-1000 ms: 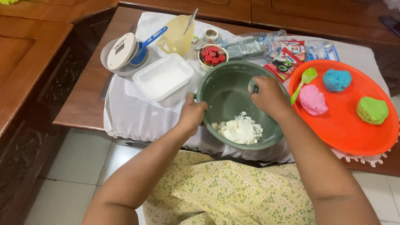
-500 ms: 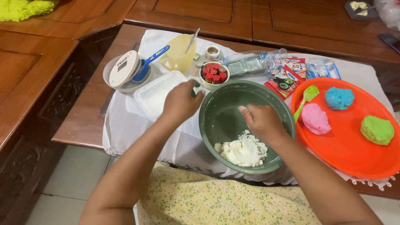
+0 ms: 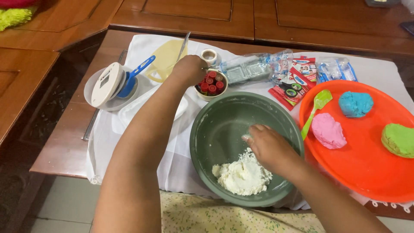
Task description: Mixing and kneading dough in a bowl by hand.
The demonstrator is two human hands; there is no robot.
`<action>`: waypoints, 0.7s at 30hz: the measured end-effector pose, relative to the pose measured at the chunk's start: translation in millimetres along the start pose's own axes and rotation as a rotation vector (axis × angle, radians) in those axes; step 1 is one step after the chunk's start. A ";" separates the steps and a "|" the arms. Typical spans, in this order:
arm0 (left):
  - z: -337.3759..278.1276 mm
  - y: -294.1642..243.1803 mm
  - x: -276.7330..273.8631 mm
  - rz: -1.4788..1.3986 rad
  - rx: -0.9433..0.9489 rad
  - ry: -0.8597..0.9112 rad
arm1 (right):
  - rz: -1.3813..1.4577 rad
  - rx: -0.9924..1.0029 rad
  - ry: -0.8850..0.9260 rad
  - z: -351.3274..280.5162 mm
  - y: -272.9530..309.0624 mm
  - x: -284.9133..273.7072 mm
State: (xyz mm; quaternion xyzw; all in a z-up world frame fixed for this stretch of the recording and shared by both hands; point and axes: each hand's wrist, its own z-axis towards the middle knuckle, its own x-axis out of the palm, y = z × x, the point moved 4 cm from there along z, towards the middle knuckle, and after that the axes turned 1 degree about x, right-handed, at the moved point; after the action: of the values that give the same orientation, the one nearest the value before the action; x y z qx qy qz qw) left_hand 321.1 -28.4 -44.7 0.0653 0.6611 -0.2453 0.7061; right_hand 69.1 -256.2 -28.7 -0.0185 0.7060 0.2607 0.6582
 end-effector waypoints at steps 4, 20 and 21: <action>25.2 10.7 16.7 0.115 0.031 0.059 | 0.049 0.023 0.128 -10.0 -20.1 19.7; 37.2 8.9 26.7 0.093 0.069 0.039 | 0.080 0.046 0.110 -12.0 -0.8 3.7; 35.3 7.1 22.3 0.068 0.057 0.030 | 0.080 0.042 0.069 -10.7 1.0 -0.5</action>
State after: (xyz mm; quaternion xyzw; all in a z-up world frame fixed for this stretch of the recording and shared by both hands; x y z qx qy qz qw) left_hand 356.1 -42.8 -63.8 0.1114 0.6618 -0.2388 0.7019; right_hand 59.0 -259.6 -27.9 0.0147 0.7338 0.2712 0.6227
